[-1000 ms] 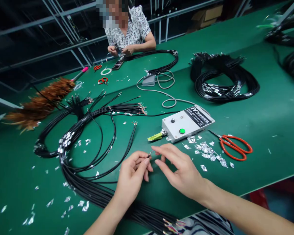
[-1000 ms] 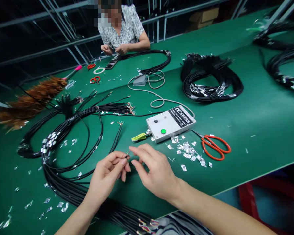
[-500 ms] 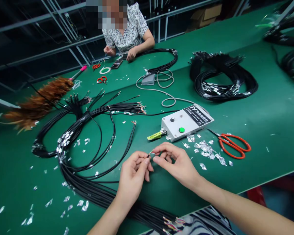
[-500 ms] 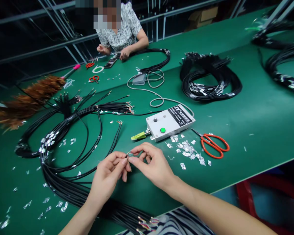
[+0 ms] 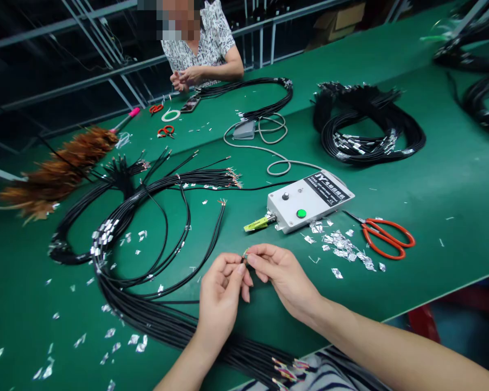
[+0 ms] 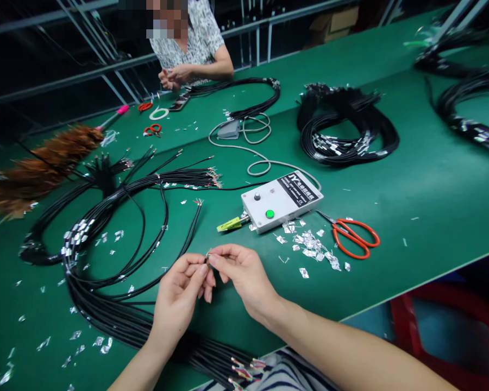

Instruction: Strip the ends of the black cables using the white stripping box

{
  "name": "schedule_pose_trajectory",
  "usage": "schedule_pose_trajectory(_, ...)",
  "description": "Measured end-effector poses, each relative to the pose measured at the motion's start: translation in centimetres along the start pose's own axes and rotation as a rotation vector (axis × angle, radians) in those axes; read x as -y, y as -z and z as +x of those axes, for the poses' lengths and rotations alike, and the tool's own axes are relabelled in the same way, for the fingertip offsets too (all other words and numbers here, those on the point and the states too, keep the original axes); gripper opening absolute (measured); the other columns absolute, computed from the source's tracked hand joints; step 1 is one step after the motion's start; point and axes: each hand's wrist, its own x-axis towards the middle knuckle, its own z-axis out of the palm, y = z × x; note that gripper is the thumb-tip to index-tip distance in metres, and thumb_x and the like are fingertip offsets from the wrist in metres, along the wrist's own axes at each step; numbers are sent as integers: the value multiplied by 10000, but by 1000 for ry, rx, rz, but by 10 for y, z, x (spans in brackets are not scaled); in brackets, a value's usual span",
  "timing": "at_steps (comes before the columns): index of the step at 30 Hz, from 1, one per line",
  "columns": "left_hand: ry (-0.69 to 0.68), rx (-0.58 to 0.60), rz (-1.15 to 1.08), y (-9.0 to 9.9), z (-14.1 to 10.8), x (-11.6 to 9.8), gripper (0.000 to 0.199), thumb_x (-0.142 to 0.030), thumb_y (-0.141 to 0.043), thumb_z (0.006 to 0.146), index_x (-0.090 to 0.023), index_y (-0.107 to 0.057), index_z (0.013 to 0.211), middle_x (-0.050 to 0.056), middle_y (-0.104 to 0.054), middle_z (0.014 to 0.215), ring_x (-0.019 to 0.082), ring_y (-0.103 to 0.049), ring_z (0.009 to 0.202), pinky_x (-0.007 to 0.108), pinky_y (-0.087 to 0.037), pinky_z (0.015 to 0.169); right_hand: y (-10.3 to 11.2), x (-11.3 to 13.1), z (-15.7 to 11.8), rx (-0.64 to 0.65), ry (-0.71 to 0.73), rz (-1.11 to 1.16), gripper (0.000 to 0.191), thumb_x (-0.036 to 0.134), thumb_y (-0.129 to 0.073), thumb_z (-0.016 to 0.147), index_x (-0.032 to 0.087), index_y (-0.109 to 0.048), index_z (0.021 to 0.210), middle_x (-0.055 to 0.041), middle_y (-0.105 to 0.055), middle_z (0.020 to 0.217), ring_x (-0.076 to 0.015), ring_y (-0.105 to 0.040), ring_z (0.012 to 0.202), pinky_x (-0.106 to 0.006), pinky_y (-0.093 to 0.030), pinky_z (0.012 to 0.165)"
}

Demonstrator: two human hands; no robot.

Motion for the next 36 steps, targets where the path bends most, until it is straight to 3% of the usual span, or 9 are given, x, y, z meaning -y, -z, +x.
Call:
schedule_pose_trajectory(7,-28,-18,16,0,-1,4,311,-445,-706,799,-179,-550,841,-43,-574,544,80,-477,422,190,-386,428,-3,-5,1,-13,-18,28,356,453,-828,626,160,-681,763,79,-431,486,-83,-357,507,-240,-283,526)
schedule_pose_trajectory(13,-123,49,74,1,0,2,334,-429,-677,830,-205,-623,1072,-13,-584,755,71,-446,484,204,-383,447,-4,-4,-2,18,18,-44,285,418,-777,653,163,-665,712,50,-513,558,-74,-350,492,-241,-262,503)
schedule_pose_trajectory(17,-132,82,84,0,5,-3,242,-379,-714,807,-197,-693,965,23,-603,881,61,-449,518,204,-381,457,-4,-2,-4,15,10,-54,244,390,-752,657,173,-641,673,62,-476,512,-79,-352,482,-242,-262,500)
schedule_pose_trajectory(21,-77,12,-46,-2,7,-1,173,-330,-737,791,-173,-674,829,-21,-563,765,38,-458,479,180,-367,447,-2,0,-3,11,3,-90,249,385,-747,656,165,-636,691,61,-494,489,-79,-358,487,-239,-269,516)
schedule_pose_trajectory(24,-72,-91,-79,-6,6,4,202,-353,-723,802,-169,-649,841,-41,-544,650,62,-504,448,179,-375,425,0,1,-1,61,26,-105,317,452,-758,666,171,-612,686,60,-497,471,-85,-376,482,-242,-287,516)
schedule_pose_trajectory(29,-219,-255,35,-13,2,5,253,-381,-744,772,-158,-625,783,-3,-599,783,34,-478,421,171,-353,390,5,1,2,70,90,-187,377,521,-757,682,177,-617,746,71,-481,498,-89,-407,477,-244,-314,508)
schedule_pose_trajectory(33,-162,-179,66,-11,0,-1,285,-421,-732,783,-158,-621,774,-48,-511,585,39,-402,417,154,-289,388,16,10,3,71,118,-277,361,522,-719,739,178,-635,809,55,-526,539,-103,-458,510,-255,-368,550)
schedule_pose_trajectory(36,-129,-115,79,-6,-1,-4,301,-445,-717,797,-158,-627,778,-55,-482,561,40,-374,416,160,-271,390,24,21,4,128,117,-344,345,501,-723,740,169,-652,798,21,-599,673,-94,-493,538,-257,-393,572)
